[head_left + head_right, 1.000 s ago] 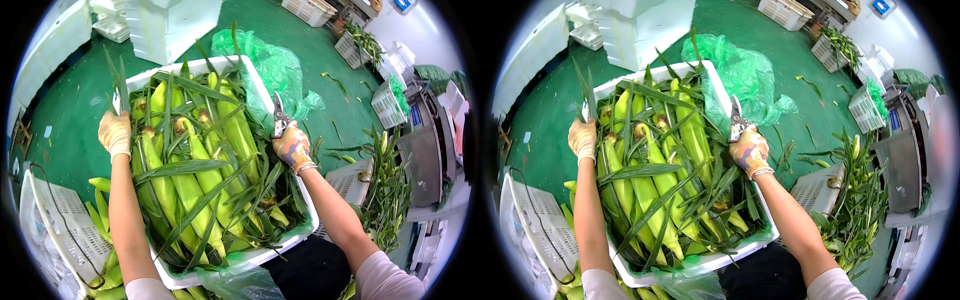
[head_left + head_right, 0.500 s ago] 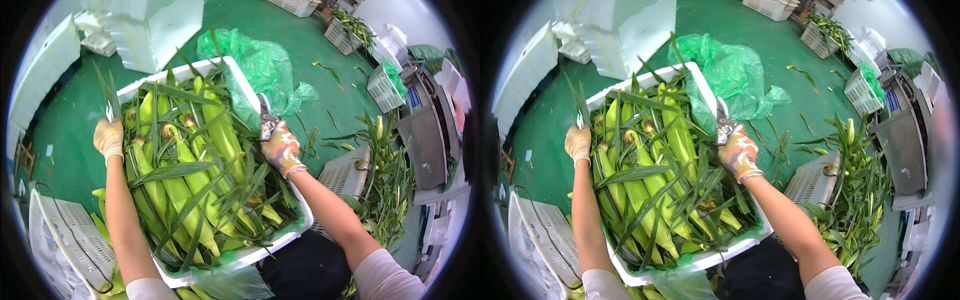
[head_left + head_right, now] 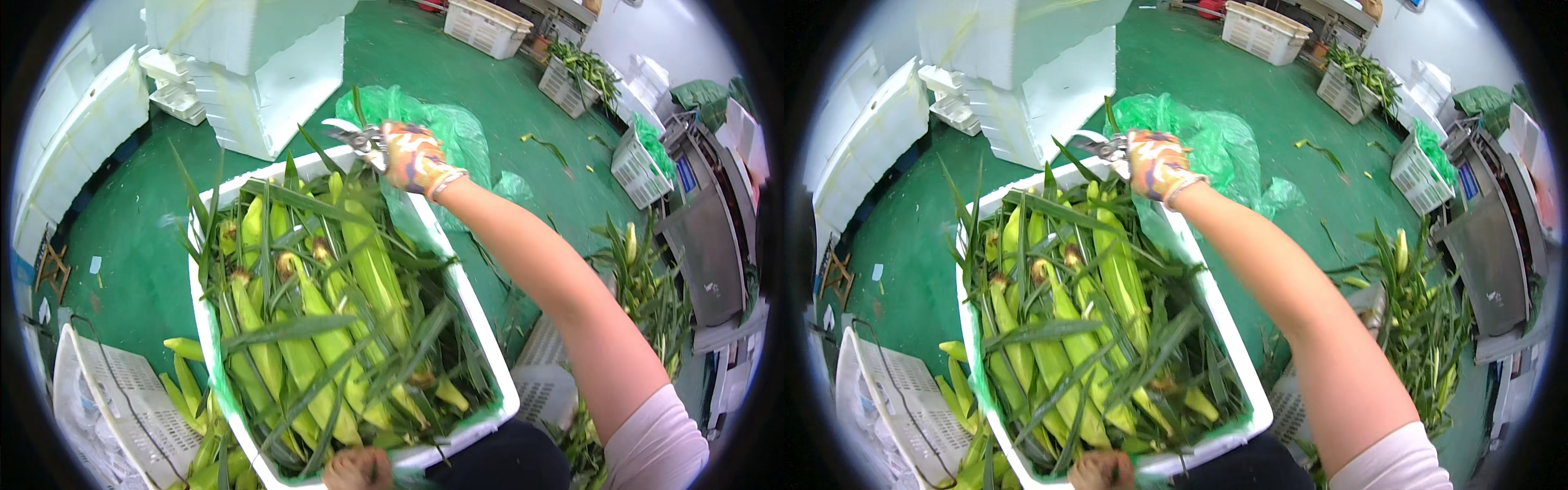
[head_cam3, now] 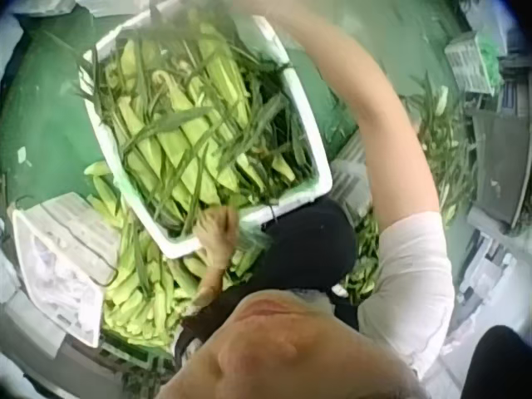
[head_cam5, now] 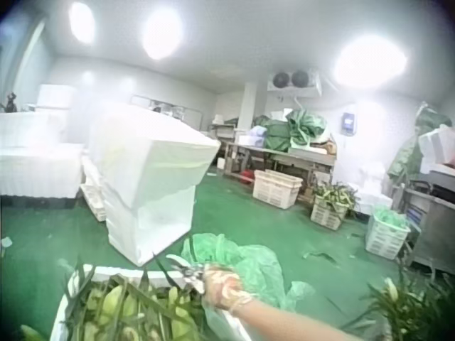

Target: The person uses shears to cut the ends off ears of corn, shucks the husks by hand, and places the shucked corn into a white crate while discarding the husks into a separate pile.

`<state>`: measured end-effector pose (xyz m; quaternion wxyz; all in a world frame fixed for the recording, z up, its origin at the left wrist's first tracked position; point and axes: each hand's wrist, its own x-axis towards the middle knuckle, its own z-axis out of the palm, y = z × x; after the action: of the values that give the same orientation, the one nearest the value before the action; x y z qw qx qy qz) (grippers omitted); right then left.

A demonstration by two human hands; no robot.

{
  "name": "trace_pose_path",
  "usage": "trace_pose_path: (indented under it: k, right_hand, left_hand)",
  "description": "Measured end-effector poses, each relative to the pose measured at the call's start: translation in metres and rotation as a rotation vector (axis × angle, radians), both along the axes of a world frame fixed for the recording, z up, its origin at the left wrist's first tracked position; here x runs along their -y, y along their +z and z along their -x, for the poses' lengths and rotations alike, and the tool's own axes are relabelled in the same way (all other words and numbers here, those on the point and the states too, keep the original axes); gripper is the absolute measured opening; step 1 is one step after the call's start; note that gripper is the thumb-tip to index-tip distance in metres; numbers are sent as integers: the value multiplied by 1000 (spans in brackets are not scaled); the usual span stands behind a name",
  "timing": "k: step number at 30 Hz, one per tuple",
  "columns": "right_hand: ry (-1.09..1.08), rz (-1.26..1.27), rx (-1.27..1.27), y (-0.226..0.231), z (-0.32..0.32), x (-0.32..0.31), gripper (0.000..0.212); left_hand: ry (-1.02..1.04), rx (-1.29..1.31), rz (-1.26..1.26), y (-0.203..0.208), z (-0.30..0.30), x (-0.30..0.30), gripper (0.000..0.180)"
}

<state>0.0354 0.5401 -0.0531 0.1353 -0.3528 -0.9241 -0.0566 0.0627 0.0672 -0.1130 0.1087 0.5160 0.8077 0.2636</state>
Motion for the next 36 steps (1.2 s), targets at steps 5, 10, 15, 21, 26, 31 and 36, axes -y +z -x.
trace_pose_path:
  k: [5,10,15,21,26,31,36]
  right_hand:
    - [164,27,374,-43,85,-52,39]
    - [129,237,165,-73,92,-89,36]
    - [113,187,212,-83,86,-93,37]
    - [112,124,249,-68,58,-78,34]
    - [53,39,283,-76,1,-69,30]
    - [-111,108,335,-74,-36,-91,37]
    - [-82,105,215,-67,-46,-68,37]
  left_hand:
    - [60,-57,-105,-29,3,9,14]
    - [77,-80,-83,-28,8,-1,10]
    - [70,-105,-72,-27,13,-5,6]
    - [233,-179,-111,-26,18,-5,3]
    - [389,-332,-344,-75,40,60,41]
    - [306,-254,-350,-66,63,33,45]
    - [409,-132,-452,-61,58,27,36]
